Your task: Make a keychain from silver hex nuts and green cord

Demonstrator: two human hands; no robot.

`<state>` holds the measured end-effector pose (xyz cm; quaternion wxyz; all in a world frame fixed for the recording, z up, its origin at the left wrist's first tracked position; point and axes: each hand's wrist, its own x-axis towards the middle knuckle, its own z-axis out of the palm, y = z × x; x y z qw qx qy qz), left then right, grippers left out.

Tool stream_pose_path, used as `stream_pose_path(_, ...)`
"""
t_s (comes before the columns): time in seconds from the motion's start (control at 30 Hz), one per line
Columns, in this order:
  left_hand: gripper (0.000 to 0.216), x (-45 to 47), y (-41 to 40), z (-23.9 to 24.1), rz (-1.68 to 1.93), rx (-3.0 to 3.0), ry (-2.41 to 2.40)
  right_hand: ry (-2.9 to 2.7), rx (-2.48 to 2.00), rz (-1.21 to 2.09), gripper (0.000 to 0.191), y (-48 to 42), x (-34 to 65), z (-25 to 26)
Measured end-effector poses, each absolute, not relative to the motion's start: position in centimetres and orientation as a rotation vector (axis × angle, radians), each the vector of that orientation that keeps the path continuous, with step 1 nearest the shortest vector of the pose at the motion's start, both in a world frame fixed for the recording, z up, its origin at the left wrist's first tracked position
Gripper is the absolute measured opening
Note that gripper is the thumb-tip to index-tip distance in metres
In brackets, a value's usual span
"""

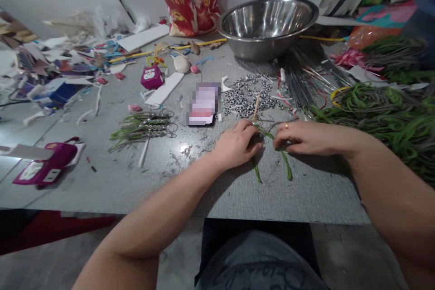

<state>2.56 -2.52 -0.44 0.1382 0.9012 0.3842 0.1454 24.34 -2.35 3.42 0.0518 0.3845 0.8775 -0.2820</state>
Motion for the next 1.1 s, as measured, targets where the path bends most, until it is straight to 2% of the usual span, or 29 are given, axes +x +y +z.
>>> stream_pose_path(0.13, 0.033, 2.9, -2.6, -0.5, 0.389, 2.627, 1.173, 2.479, 1.194, -0.827, 0.030, -3.4, 23.6, 4.0)
stream_pose_path(0.3, 0.029, 3.2, -2.6, -0.8, 0.393, 2.642, 1.219, 2.524, 1.283, -0.825, 0.004, -3.8, 21.7, 3.0)
stream_pose_path(0.43, 0.024, 3.1, -2.4, -0.8, 0.375, 2.647, 1.195, 2.608, 1.382, -0.816, 0.011, -3.4, 21.4, 2.3)
stream_pose_path(0.57, 0.024, 2.9, -2.3, -0.5, 0.358, 2.623, 1.178, 2.582, 1.477, -0.742, 0.007, -2.9, 22.2, 2.2)
stream_pose_path(0.63, 0.029, 2.9, -2.4, -0.5, 0.363, 2.623, 1.176, 2.626, 1.445, -0.706, 0.003, -3.0, 22.3, 2.4)
stream_pose_path(0.7, 0.032, 3.0, -2.5, -0.5, 0.373, 2.646, 1.172, 2.725, 1.342, -0.693, 0.008, -3.3, 22.0, 2.5)
stream_pose_path(0.93, 0.023, 3.1, -2.4, -0.7, 0.356, 2.672, 1.176, 2.773, 1.211, -0.632, 0.011, -4.5, 20.6, 2.2)
stream_pose_path(1.1, 0.025, 3.1, -2.4, -0.8, 0.376, 2.657, 1.186, 2.903, 1.348, -0.755, 0.011, -3.6, 21.2, 2.1)
